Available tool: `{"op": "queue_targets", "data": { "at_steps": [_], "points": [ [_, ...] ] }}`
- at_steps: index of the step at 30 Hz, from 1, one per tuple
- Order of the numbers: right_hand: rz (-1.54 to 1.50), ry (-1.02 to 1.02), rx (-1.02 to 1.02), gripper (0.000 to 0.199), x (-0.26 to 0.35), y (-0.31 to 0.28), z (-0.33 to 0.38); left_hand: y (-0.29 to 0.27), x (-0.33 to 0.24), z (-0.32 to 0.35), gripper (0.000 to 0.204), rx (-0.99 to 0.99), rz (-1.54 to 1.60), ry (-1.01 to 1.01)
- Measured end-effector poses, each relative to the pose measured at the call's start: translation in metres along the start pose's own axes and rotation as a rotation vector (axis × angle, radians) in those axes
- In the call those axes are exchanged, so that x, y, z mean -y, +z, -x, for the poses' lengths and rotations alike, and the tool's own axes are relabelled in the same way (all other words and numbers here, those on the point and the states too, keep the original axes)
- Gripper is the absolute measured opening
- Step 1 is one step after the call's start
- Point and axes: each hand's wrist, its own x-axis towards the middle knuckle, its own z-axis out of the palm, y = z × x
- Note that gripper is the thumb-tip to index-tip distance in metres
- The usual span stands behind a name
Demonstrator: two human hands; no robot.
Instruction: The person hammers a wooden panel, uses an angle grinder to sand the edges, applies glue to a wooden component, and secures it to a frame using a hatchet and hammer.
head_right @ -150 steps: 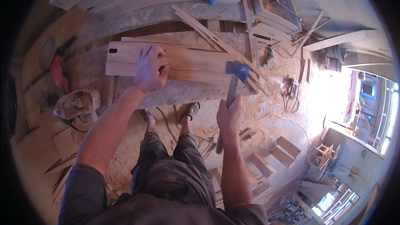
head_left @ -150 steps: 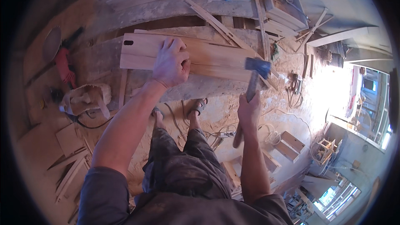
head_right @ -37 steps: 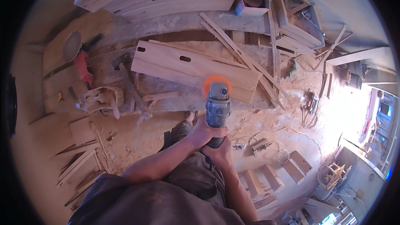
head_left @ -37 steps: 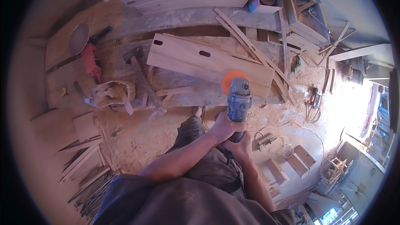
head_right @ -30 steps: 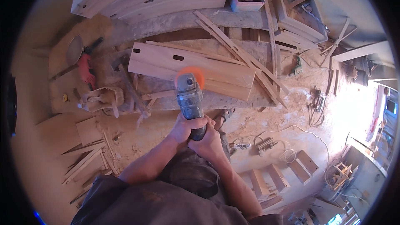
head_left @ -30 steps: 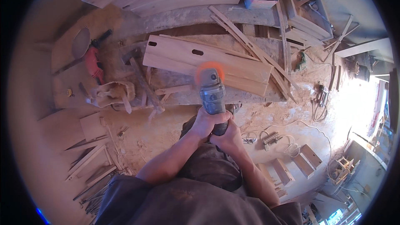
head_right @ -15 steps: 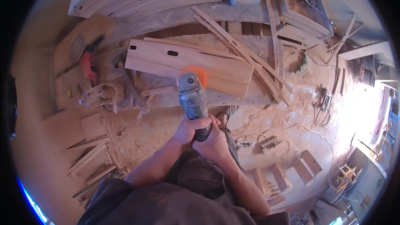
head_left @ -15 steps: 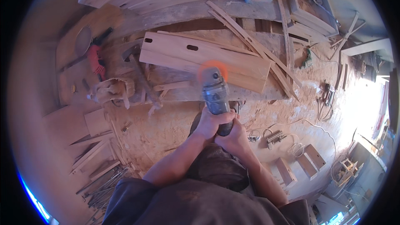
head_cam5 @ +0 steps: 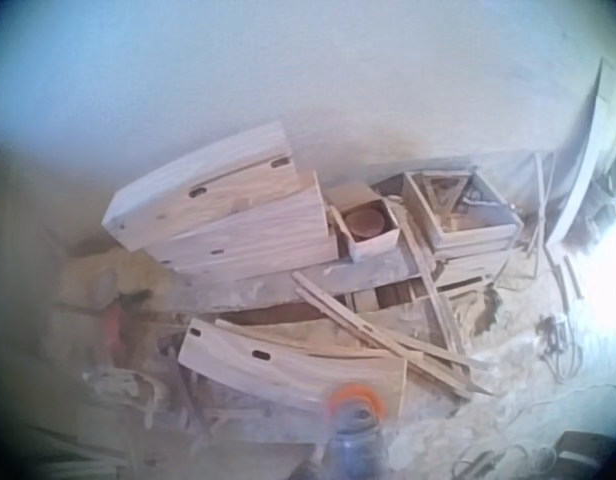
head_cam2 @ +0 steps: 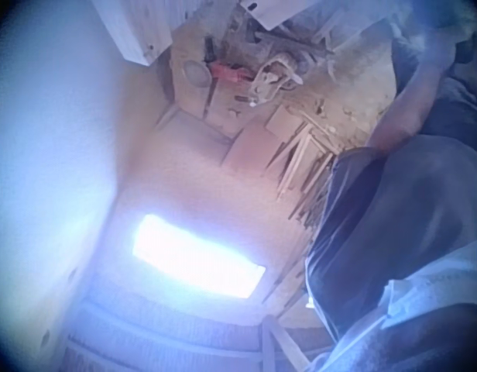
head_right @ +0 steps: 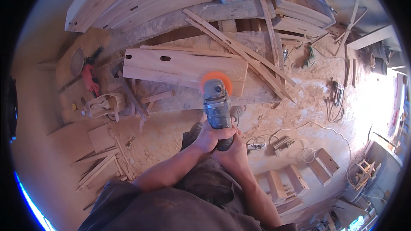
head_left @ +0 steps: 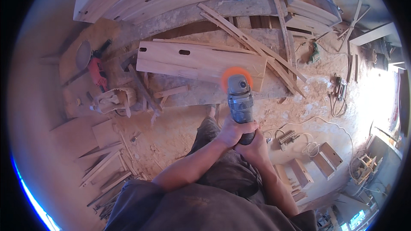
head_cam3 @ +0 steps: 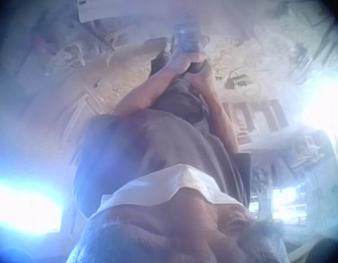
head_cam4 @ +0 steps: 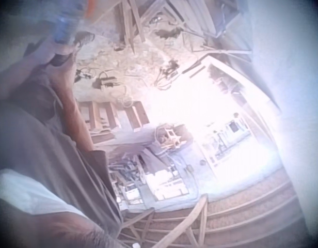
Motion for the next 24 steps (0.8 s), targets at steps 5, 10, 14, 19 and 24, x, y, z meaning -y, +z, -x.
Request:
{"op": "queue_targets", "data": {
  "at_steps": [5, 10, 14, 19, 24],
  "points": [
    [-0.051, 0.089, 0.052, 0.067, -0.030, -0.013, 0.002, 0.016, 0.019, -0.008, 0.021, -0.029, -0.054, -0.002],
    [-0.158, 0.182, 0.018, 0.062, -0.013, -0.027, 0.013, 0.029, 0.024, -0.013, 0.024, -0.010, -0.263, 0.022],
    [-0.073, 0.071, 0.052, 0.059, -0.025, -0.016, 0.004, 0.014, 0.014, -0.005, 0.021, -0.038, -0.170, -0.038],
    [-0.049, 0.021, 0.006, 0.064, -0.015, -0.005, 0.004, 0.005, 0.003, 0.003, 0.022, -0.027, -0.058, 0.049],
    [-0.134, 0.020, -0.062, 0.058, -0.038, -0.020, 0.005, 0.030, 0.021, -0.018, 0.032, 0.003, -0.240, -0.016]
  ]
}}
